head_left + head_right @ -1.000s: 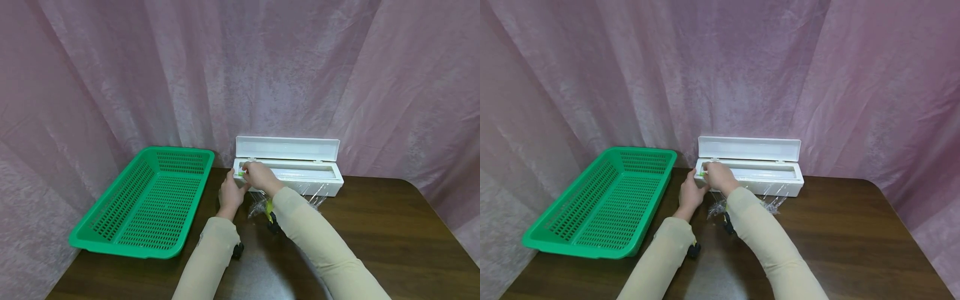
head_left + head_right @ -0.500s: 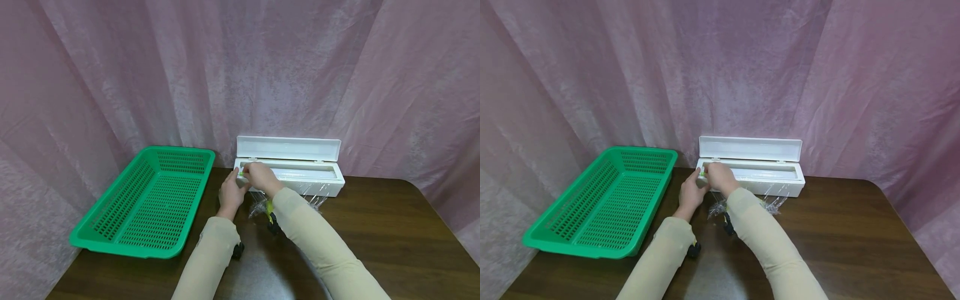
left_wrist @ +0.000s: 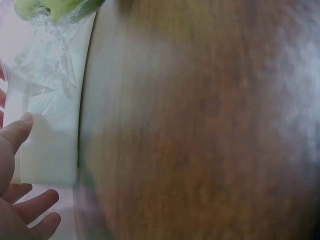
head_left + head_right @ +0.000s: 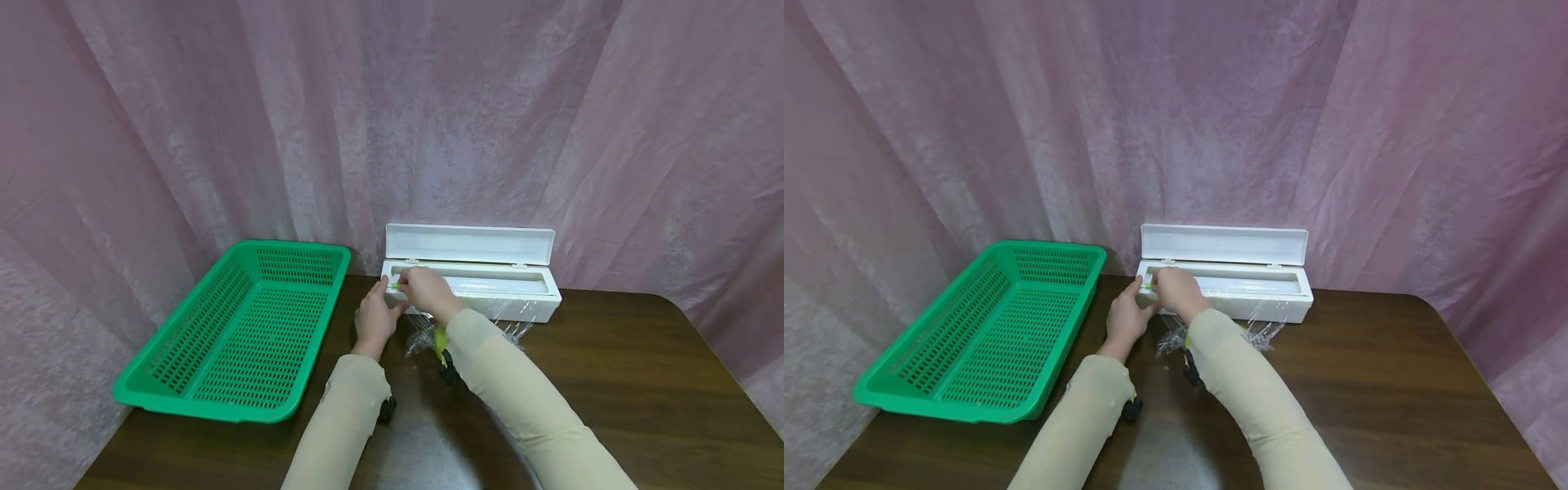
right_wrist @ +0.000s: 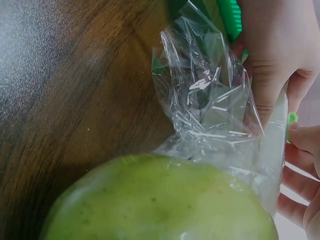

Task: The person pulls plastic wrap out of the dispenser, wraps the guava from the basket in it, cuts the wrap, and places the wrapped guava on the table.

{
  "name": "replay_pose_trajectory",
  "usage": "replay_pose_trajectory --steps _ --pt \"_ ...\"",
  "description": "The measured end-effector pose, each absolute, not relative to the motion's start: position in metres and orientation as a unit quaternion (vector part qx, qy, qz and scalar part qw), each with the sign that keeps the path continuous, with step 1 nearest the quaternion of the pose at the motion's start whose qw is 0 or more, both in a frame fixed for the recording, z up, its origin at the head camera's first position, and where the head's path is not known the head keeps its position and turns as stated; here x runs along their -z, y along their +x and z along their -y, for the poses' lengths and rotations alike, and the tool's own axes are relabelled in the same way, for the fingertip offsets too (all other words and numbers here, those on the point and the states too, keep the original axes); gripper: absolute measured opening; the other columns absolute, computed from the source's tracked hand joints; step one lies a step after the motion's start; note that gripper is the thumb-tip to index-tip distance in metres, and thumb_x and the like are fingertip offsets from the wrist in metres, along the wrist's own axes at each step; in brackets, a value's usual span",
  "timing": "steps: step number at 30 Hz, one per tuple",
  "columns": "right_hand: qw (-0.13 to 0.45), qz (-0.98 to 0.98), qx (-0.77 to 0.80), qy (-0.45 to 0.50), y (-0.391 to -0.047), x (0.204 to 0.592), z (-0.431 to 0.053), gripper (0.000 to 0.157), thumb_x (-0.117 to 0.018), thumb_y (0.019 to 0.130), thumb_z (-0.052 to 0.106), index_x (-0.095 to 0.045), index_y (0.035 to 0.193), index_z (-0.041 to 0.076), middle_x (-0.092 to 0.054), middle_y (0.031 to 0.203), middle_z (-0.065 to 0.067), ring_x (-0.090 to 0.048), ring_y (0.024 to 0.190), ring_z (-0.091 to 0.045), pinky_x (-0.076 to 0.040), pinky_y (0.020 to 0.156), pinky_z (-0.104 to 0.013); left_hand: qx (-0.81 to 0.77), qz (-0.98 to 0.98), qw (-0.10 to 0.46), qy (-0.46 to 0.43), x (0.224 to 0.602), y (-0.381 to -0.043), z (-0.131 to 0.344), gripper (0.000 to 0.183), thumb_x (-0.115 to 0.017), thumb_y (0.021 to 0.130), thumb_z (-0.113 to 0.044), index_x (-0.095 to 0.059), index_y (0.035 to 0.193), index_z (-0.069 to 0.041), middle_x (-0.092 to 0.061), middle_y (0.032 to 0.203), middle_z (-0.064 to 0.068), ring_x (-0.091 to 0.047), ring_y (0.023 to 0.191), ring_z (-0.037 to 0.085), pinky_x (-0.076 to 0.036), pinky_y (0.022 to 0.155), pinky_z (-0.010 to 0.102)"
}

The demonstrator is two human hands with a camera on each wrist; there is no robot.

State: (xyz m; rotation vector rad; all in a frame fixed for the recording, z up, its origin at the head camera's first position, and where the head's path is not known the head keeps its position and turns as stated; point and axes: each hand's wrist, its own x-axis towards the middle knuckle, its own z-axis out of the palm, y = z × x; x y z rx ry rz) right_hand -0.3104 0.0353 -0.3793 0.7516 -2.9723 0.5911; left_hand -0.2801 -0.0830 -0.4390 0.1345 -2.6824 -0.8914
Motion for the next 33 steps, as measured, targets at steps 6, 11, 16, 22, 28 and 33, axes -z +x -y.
replay_pose_trajectory --steps 6,11,16,22,28,33 --pt "0.005 0.954 -0.184 0.238 -0.3095 0.3769 -0.0365 0.018 -0.059 0.094 0.017 -0.068 0.106 0.008 -0.07 0.103 -0.007 -0.066 0.093 -0.021 -0.053 0.082 -0.036 0.308 0.936 0.164 0.043 0.4389 -0.2803 0.0841 0.075 -0.075 0.077 -0.043 -0.046 0.141 -0.016 -0.052 0.139 0.01 -0.06 0.112 0.035 -0.048 0.087 0.053" --pt "0.01 0.953 -0.184 0.243 -0.3092 0.3763 -0.0372 0.018 -0.059 0.094 0.017 -0.068 0.106 0.007 -0.07 0.104 -0.007 -0.066 0.096 -0.022 -0.052 0.085 -0.036 0.306 0.936 0.169 0.042 0.4398 -0.2811 0.0852 0.075 -0.076 0.077 -0.042 -0.047 0.14 -0.015 -0.053 0.139 0.011 -0.059 0.114 0.035 -0.048 0.087 0.054" --pt "0.01 0.953 -0.18 0.244 -0.3092 0.3764 -0.038 0.019 -0.058 0.094 0.016 -0.068 0.107 0.007 -0.07 0.105 -0.008 -0.065 0.097 -0.023 -0.052 0.085 -0.037 0.305 0.937 0.165 0.043 0.44 -0.2813 0.0852 0.075 -0.076 0.077 -0.042 -0.046 0.141 -0.015 -0.052 0.139 0.011 -0.058 0.115 0.034 -0.048 0.087 0.054" --pt "0.008 0.954 -0.176 0.241 -0.309 0.3768 -0.0388 0.019 -0.058 0.094 0.017 -0.068 0.107 0.007 -0.07 0.104 -0.008 -0.065 0.096 -0.022 -0.052 0.085 -0.037 0.306 0.937 0.167 0.039 0.4398 -0.2805 0.0848 0.075 -0.076 0.077 -0.042 -0.046 0.141 -0.015 -0.052 0.139 0.011 -0.059 0.113 0.035 -0.048 0.086 0.054" --pt "0.001 0.956 -0.173 0.237 -0.3088 0.3779 -0.0396 0.02 -0.057 0.095 0.017 -0.068 0.108 0.007 -0.07 0.104 -0.007 -0.065 0.095 -0.022 -0.053 0.084 -0.036 0.306 0.937 0.165 0.039 0.44 -0.2789 0.0847 0.074 -0.076 0.078 -0.041 -0.047 0.14 -0.015 -0.052 0.139 0.01 -0.059 0.114 0.034 -0.048 0.087 0.054" --pt "-0.001 0.956 -0.175 0.237 -0.3083 0.3786 -0.0406 0.02 -0.057 0.095 0.016 -0.067 0.108 0.006 -0.069 0.104 -0.008 -0.065 0.094 -0.022 -0.052 0.084 -0.036 0.308 0.936 0.163 0.041 0.4397 -0.2787 0.0844 0.074 -0.076 0.078 -0.041 -0.047 0.141 -0.015 -0.052 0.139 0.01 -0.058 0.115 0.034 -0.048 0.087 0.054"
